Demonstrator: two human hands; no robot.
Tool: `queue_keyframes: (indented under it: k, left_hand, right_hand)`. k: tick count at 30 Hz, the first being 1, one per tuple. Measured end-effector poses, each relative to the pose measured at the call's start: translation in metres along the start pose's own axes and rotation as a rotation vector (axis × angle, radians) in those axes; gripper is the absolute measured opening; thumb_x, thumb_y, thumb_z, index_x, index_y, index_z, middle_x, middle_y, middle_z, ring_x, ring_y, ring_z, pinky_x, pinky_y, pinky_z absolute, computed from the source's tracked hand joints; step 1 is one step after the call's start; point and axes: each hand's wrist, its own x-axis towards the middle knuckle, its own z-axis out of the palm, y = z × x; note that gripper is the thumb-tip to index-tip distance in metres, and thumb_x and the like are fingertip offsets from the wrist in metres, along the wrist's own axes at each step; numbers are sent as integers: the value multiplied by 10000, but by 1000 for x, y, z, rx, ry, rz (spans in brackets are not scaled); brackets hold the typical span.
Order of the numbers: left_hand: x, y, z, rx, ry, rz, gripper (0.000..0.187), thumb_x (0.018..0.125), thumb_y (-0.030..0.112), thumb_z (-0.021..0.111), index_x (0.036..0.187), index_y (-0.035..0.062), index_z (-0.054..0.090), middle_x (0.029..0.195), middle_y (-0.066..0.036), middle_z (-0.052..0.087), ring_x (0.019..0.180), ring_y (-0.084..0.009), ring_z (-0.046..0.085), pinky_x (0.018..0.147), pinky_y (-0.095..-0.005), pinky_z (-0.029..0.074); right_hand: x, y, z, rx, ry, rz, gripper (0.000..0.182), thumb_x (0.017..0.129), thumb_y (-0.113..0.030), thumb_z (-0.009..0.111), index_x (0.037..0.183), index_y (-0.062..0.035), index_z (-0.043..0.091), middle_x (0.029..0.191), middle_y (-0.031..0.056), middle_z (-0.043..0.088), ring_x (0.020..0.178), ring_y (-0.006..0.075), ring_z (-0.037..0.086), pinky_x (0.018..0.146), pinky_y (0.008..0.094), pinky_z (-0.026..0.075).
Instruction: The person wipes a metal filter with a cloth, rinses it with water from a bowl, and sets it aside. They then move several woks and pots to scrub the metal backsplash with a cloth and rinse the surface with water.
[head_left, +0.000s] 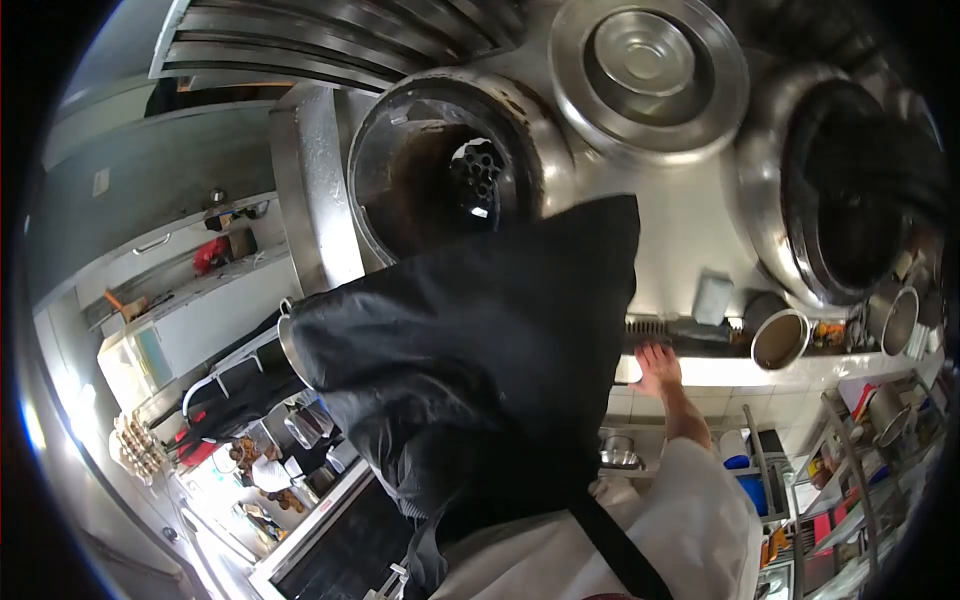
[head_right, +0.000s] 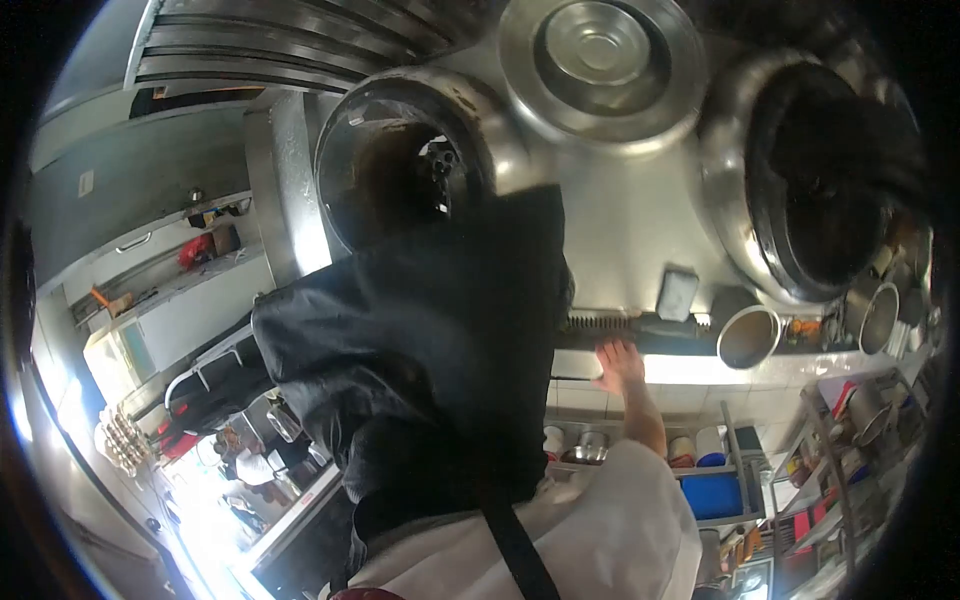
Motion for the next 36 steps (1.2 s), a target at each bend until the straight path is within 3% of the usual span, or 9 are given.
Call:
queue_keyframes:
  k: [5,8,12,17,20,24,26,28,36]
  left_hand:
    - [59,225,169,-1019,-680,141,568,904,298,684,1351,177,356,1298,-167,461,1118,-365,514,861,-525,455]
    - [62,365,247,-1162,-1120,50,719,891,288,711,1473,202,297,1419,-177,427,1215,-382,494,918,-544,455]
    - [11,419,323,-1075,-1731,-263,943,886,438,709,1547,178,89,1421,-178,453,1136,-322,583,829,-436,526]
    - [-37,409,354,-1288,-1928,-574,1015,899,491,677,1549,103,1,1496,-205,380,1198,-375,567,913,-464,526]
    - [-37,412,363,-1436,-2044,-881,1096,891,517,678,1549,111,-99,1580,-211,229,1333,-389,445,1000,-489,469]
    - [-64,437,413,-1821,-1959,-1363,1125,870,400,741,1537,210,-145,1598,-191,152,1401,-382,342,1055,-534,402]
    - [-42,454,402,-1944,-1796,-1590,952,853,160,748,1491,210,43,1514,-168,301,1336,-363,422,1033,-582,420]
    - [-47,468,412,-1941,-1600,-1725,649,839,30,651,1386,160,326,1344,-119,450,1232,-317,493,1011,-582,447]
    - [-27,473,418,-1844,-1668,-1666,750,750,-150,557,1388,85,240,1244,-160,484,1048,-304,576,924,-484,518]
  right_hand:
    - [18,-19,-27,-126,-89,109,726,713,-514,741,1260,-89,523,1327,147,485,1268,305,431,1043,515,346]
    - [34,-37,-95,-214,-208,190,515,763,-453,698,1105,-72,642,1215,158,564,1163,318,514,981,504,401]
    - [91,-21,-227,-71,-583,215,449,801,-415,658,1070,-55,650,1075,170,626,1035,337,581,908,478,453]
    - [307,-115,-431,16,-970,297,382,849,-368,607,1025,-33,660,899,185,703,875,359,665,817,445,517]
    - [368,-281,-490,-51,-633,-30,363,871,-245,611,1167,-36,601,1120,214,674,1042,380,645,892,447,509]
    - [452,-502,-442,339,-554,-416,466,914,-261,623,1312,-33,539,1348,207,538,1248,328,543,1027,416,453]
    - [492,-600,-404,200,-249,-723,682,840,-261,711,1411,-25,421,1445,207,427,1330,367,439,1112,420,366]
    - [531,-683,-387,237,-84,-755,760,808,-280,732,1442,-36,392,1481,206,389,1341,390,420,1126,432,357]
    - [582,-759,-319,215,-394,-295,778,778,-51,623,1470,-76,268,1276,327,428,1150,458,539,984,462,483]
